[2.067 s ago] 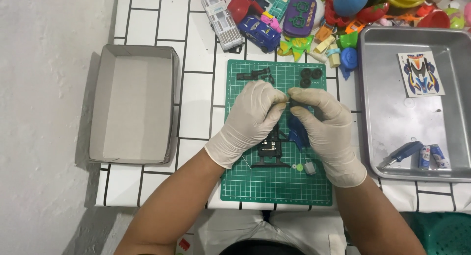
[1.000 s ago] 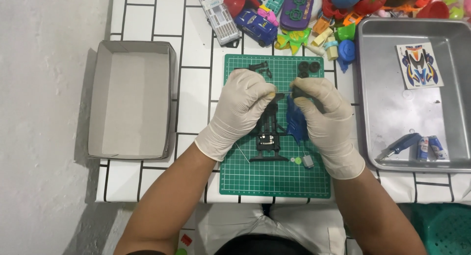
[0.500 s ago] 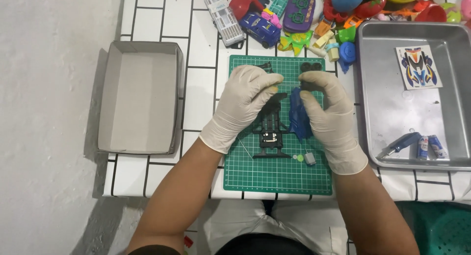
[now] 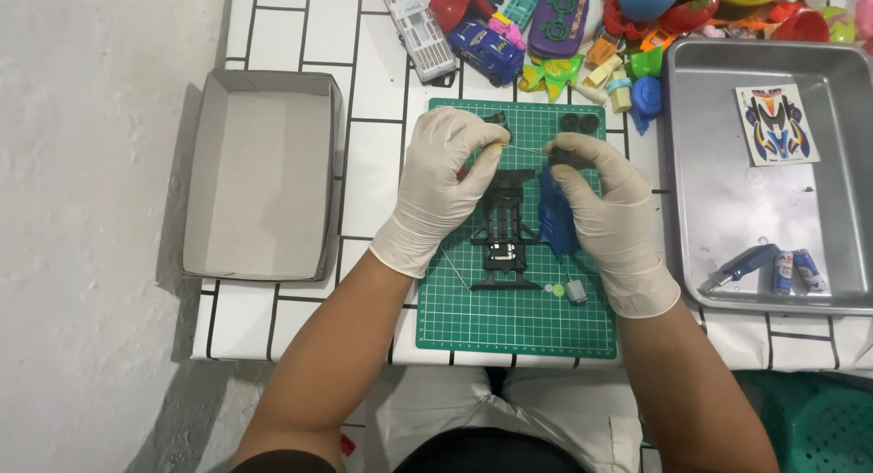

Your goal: Assembling a miniature 4WD toy car chassis on a green cutting mat, fitting internal gears and plastic covers.

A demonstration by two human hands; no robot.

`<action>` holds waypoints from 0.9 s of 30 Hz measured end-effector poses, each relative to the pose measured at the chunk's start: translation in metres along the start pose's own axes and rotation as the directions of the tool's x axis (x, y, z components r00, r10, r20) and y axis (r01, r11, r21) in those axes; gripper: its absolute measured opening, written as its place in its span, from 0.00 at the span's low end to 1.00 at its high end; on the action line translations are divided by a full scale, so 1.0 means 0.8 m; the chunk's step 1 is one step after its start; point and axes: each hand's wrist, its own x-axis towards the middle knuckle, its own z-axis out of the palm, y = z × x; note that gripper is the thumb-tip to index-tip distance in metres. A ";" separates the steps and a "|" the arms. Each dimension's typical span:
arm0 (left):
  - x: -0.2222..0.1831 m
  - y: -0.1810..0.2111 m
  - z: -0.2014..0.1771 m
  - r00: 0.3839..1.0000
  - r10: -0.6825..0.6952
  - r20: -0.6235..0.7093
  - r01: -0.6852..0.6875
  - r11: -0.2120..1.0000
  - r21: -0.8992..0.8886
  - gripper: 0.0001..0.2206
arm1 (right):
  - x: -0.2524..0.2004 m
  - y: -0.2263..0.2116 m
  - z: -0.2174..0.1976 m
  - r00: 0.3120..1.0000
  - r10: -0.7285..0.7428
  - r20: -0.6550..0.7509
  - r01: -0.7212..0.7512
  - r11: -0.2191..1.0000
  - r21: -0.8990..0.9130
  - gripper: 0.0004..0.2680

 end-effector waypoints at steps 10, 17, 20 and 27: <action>0.005 -0.001 -0.005 0.995 0.050 -0.092 -0.045 0.997 0.055 0.04 | 0.004 0.000 -0.007 0.994 -0.079 -0.074 0.073 0.994 -0.079 0.12; 0.003 -0.026 -0.007 0.999 -0.025 -0.038 0.030 0.989 0.142 0.06 | 0.008 0.020 -0.015 0.973 -0.133 -0.187 0.098 0.978 -0.185 0.14; 0.004 -0.027 -0.005 0.999 -0.029 -0.021 0.033 0.982 0.187 0.06 | 0.008 0.024 -0.018 0.973 -0.127 -0.195 0.085 0.973 -0.213 0.13; 0.001 -0.037 0.001 0.997 -0.070 0.043 0.059 0.971 0.232 0.05 | 0.009 0.040 -0.015 0.994 0.047 -0.100 -0.082 0.922 -0.378 0.13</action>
